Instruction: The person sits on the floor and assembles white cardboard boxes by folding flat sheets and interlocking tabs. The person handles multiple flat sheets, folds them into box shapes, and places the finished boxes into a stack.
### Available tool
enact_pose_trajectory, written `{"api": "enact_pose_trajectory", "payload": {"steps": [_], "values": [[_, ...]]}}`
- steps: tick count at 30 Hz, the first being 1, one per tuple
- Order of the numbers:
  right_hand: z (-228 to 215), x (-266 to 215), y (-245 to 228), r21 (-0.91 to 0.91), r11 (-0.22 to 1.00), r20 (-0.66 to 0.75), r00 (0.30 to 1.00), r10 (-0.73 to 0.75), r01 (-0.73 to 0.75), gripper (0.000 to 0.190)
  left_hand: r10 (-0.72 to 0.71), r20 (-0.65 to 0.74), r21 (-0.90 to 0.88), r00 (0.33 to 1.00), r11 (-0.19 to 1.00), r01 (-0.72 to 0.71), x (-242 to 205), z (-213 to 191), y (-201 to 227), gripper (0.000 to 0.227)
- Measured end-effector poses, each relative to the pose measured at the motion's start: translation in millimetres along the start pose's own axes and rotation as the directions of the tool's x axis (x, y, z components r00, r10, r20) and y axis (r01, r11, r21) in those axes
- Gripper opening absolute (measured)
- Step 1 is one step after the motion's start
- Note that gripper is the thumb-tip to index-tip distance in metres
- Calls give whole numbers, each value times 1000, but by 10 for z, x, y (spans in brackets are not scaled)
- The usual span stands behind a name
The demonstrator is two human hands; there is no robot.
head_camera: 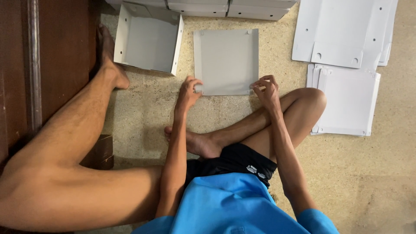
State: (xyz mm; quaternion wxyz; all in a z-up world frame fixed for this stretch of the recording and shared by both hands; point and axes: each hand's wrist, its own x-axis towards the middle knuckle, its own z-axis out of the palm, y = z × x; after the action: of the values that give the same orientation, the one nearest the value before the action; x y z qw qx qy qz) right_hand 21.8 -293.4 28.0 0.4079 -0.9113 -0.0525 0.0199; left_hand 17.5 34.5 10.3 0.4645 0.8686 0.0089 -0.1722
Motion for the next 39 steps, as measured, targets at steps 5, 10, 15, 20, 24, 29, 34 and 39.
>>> {"api": "enact_pose_trajectory", "payload": {"steps": [5, 10, 15, 20, 24, 29, 34, 39], "values": [[56, 10, 93, 102, 994, 42, 999, 26, -30, 16, -45, -142, -159, 989, 987, 23, -169, -122, 320, 62], [139, 42, 125, 122, 992, 37, 999, 26, -30, 23, -17, -186, -100, 982, 995, -2, -43, 53, 51, 58], [148, 69, 108, 130, 989, 74, 995, 59, -68, 31, -29, -217, -43, 976, 999, 20, -22, 181, 84, 62], [166, 36, 169, 184, 980, 95, 994, 54, -70, 66, 24, -196, 26, 980, 999, -19, -66, 266, 255, 79], [227, 55, 322, 179, 983, 89, 995, 33, -49, 63, 16, -187, 67, 982, 998, -3, -65, 302, 220, 74], [191, 29, 311, 235, 964, 99, 990, 105, -126, 61, 4, -55, -7, 998, 1000, -4, -76, 185, 152, 66], [250, 41, 417, 228, 967, 91, 991, 98, -116, 62, -66, -9, 70, 998, 995, 67, -5, 188, 90, 54], [263, 68, 449, 207, 974, 37, 995, 89, -94, 59, -107, 8, 268, 994, 958, 101, 93, 681, -202, 51]]}}
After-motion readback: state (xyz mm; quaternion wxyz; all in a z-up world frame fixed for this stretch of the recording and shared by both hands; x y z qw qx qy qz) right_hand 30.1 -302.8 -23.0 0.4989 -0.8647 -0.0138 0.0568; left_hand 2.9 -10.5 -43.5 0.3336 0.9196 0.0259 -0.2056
